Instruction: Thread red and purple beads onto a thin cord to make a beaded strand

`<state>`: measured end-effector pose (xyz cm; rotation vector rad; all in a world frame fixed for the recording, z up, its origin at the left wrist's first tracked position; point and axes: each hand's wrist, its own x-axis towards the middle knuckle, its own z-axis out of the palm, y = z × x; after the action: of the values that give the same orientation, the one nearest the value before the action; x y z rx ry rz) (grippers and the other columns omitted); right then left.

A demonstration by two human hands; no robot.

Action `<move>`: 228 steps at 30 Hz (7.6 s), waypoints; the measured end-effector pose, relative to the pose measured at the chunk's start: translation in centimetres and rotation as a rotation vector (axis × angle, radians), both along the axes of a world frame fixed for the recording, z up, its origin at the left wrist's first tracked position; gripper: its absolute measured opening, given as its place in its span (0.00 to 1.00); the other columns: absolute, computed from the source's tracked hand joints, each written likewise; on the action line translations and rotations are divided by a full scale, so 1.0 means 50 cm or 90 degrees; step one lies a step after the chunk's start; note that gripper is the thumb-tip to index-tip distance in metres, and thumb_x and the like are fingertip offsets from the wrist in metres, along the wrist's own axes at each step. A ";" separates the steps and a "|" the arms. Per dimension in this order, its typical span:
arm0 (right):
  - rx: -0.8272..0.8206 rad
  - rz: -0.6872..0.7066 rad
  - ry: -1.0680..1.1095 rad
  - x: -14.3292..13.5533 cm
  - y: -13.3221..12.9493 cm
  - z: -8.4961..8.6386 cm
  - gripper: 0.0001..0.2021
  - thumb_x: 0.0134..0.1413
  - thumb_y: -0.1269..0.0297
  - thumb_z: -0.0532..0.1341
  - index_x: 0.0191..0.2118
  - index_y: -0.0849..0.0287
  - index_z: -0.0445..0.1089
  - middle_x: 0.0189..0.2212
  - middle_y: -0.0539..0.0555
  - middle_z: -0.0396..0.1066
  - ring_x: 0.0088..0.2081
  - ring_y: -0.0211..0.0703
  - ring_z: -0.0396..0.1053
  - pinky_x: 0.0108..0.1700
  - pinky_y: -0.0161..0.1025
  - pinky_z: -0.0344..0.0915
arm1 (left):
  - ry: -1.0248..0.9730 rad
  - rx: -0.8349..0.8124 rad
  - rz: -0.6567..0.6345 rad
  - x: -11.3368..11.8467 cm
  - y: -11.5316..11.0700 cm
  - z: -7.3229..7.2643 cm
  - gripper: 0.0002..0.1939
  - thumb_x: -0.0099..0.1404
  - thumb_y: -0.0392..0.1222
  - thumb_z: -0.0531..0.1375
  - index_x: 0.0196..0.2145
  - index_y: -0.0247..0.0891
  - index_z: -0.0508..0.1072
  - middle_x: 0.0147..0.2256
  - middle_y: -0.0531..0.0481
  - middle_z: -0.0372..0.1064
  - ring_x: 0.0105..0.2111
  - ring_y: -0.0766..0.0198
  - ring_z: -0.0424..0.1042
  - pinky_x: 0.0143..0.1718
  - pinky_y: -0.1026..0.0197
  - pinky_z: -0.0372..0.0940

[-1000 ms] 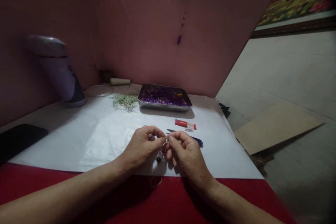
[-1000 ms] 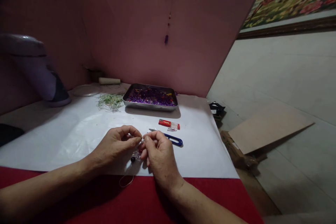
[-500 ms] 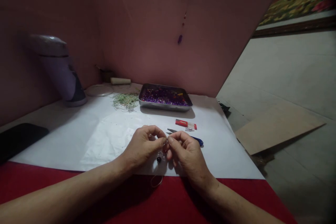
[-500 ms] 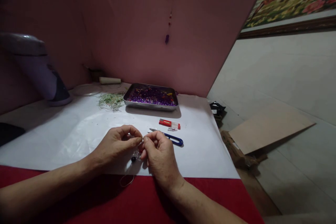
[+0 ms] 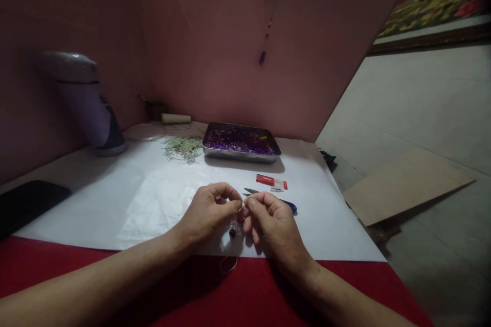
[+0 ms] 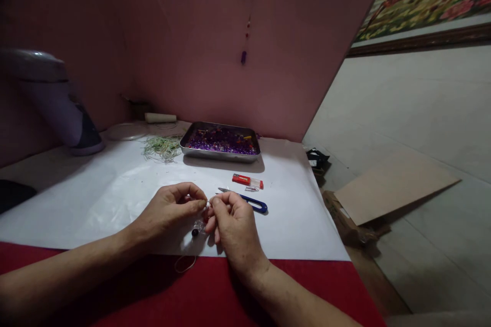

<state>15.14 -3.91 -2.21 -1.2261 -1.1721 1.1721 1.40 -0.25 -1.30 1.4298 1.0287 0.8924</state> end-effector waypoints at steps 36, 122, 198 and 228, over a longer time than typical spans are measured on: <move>0.001 0.007 -0.016 -0.001 -0.002 0.000 0.08 0.54 0.61 0.58 0.31 0.61 0.64 0.13 0.45 0.65 0.12 0.29 0.56 0.15 0.28 0.52 | -0.010 0.011 -0.001 0.000 0.000 0.000 0.02 0.52 0.35 0.59 0.23 0.35 0.69 0.19 0.54 0.70 0.20 0.70 0.67 0.22 0.68 0.60; 0.024 -0.009 -0.041 -0.003 -0.001 -0.004 0.07 0.53 0.63 0.57 0.28 0.59 0.62 0.14 0.44 0.63 0.12 0.30 0.58 0.14 0.28 0.54 | -0.146 -0.026 0.003 0.004 0.000 -0.006 0.13 0.46 0.37 0.66 0.30 0.34 0.69 0.23 0.55 0.67 0.23 0.69 0.65 0.27 0.64 0.60; 0.041 -0.017 -0.075 -0.003 -0.008 0.001 0.06 0.51 0.66 0.59 0.26 0.60 0.64 0.17 0.46 0.63 0.18 0.33 0.60 0.20 0.30 0.59 | -0.163 -0.040 0.020 0.002 -0.002 -0.003 0.13 0.46 0.36 0.65 0.31 0.35 0.68 0.24 0.53 0.68 0.24 0.66 0.68 0.28 0.61 0.62; 0.016 0.017 -0.032 -0.001 -0.005 -0.005 0.09 0.54 0.59 0.60 0.30 0.60 0.64 0.16 0.44 0.61 0.14 0.29 0.57 0.16 0.28 0.55 | -0.163 -0.060 0.026 0.001 -0.003 0.000 0.13 0.46 0.36 0.65 0.31 0.34 0.68 0.24 0.53 0.68 0.24 0.67 0.68 0.28 0.61 0.62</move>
<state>15.09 -4.16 -2.45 -1.2305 -1.2404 1.1482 1.44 -0.41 -1.31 1.1854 0.8960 1.0143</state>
